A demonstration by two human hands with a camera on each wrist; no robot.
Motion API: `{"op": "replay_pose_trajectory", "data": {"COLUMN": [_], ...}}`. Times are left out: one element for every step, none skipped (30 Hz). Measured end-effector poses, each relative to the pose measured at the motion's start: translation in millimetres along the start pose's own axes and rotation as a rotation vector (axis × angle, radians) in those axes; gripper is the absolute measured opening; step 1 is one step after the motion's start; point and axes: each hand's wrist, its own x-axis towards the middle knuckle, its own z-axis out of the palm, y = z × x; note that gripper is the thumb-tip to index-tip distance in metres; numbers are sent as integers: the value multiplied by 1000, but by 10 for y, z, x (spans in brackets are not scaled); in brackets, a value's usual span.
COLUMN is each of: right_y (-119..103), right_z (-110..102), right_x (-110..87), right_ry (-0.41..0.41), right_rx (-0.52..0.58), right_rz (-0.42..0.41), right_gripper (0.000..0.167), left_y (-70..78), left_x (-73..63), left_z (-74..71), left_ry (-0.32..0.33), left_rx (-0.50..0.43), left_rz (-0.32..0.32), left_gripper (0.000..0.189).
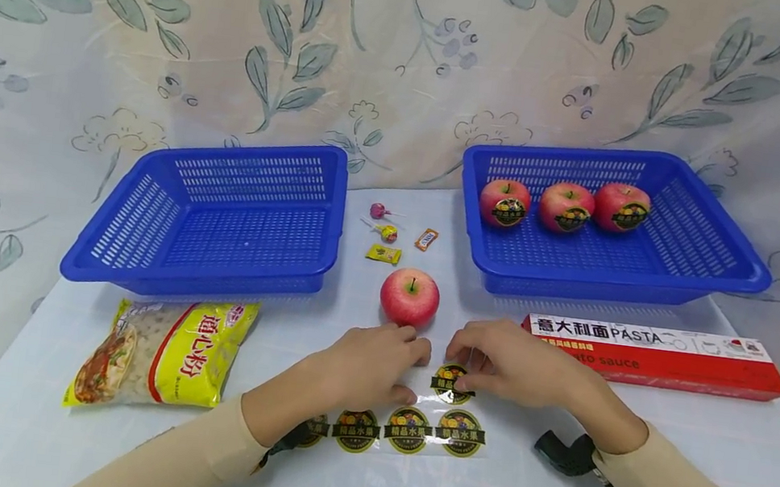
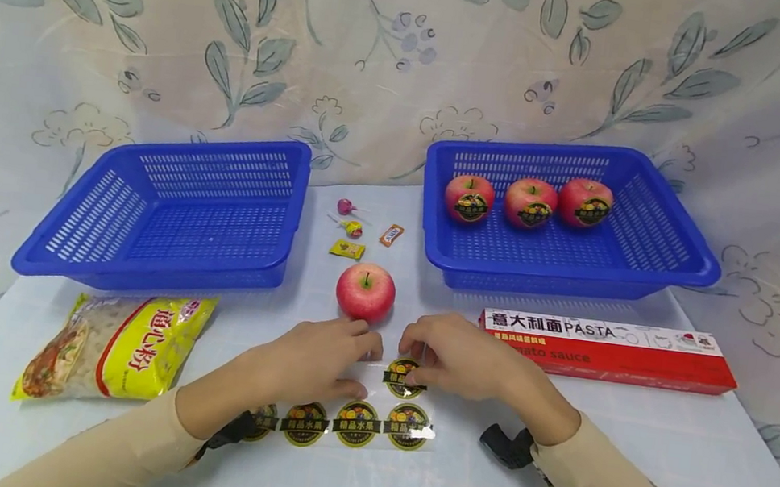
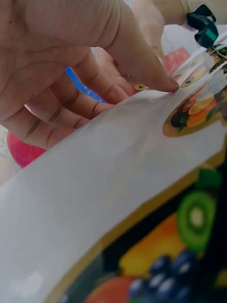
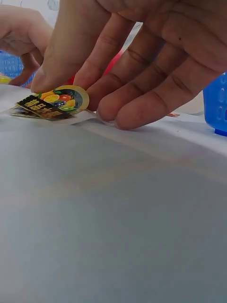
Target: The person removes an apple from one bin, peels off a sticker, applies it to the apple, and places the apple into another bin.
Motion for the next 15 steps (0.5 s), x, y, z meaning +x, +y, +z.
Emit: {"op": "replay_pose_trajectory", "data": {"right_y": [-5,-8,-10,-11,-10,-7,-3,1,7,16,24,30,35,38,43], "right_z": [1,4,6,8,12,15,18,20,20,18,15,10,2,-8,-19], "right_x": [5,10,15,21,27,33,37,40,41,42,42,42,40,37,32], "right_ry": [-2,-3,-5,-6,-6,-5,-5,-4,-1,1,0,-4,-12,-19,-26], "right_rx": [-5,-16,-26,-37,-46,-52,-56,-57,-56,-54,-48,-38,-27,-14,3], "right_rz": [3,6,6,3,-3,-14,-23,-35,-48,-62,-75,-84,-89,-95,-100], "right_gripper": [20,18,17,15,14,13,13,14,15,15,15,15,14,13,12], "left_y": [-12,-23,-33,-43,-50,-58,-62,-64,-63,-60,-55,-48,-40,-32,-25], "left_x": [0,-1,-4,-6,-8,-7,-10,-11,-12,-13,-18,-22,-29,-35,-43], "left_z": [1,3,5,7,8,15,16,18,17,16,15,17,19,22,22], "left_ry": [3,7,11,14,16,17,16,18,20,22,23,22,23,24,22], "left_rx": [-10,-19,-26,-31,-38,-41,-43,-45,-43,-38,-33,-23,-14,-4,6], "left_rz": [8,16,25,34,43,49,55,59,62,64,64,62,60,57,54], "left_gripper": [39,40,41,42,43,45,46,46,46,45,44,42,41,40,39]}}
